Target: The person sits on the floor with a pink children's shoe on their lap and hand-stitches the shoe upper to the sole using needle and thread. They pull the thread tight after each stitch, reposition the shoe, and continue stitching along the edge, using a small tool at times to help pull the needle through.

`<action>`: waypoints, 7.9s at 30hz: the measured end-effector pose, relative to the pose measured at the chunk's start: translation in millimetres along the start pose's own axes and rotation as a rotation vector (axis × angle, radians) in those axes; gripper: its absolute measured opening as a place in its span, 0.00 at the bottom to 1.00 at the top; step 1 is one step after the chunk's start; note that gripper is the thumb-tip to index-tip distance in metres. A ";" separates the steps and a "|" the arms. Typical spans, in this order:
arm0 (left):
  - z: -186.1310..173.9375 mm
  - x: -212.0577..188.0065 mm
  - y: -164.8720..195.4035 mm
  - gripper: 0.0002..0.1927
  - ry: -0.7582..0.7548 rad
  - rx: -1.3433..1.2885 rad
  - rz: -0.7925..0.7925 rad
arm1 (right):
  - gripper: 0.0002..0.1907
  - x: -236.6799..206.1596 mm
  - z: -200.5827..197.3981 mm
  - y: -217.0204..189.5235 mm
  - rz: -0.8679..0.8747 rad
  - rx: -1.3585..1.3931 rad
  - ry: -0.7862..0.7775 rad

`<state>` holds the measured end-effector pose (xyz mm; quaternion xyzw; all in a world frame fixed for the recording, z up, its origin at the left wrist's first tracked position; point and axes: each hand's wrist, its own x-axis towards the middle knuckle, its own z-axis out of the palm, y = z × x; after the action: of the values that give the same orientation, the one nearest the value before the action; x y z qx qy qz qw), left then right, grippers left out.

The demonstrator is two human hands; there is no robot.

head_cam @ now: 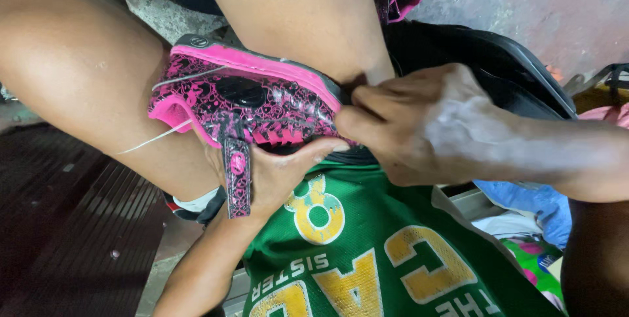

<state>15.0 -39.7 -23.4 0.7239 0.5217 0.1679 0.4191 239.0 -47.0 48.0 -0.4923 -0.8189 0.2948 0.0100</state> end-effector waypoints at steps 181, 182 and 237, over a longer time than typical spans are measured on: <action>-16.5 30.4 63.2 0.20 -0.402 -0.810 0.073 | 0.03 -68.9 46.8 13.8 0.280 0.869 0.468; -16.1 32.1 65.1 0.19 -0.408 -0.812 0.112 | 0.02 -70.6 47.7 18.6 0.238 1.003 0.451; -123.1 -45.5 -157.4 0.21 0.881 0.258 -0.082 | 0.34 -47.3 47.2 24.2 0.443 1.056 0.487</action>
<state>-183.7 -10.9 -64.7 0.6086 0.6949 0.3767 0.0700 268.2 -99.5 10.1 -0.6321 -0.4152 0.5345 0.3774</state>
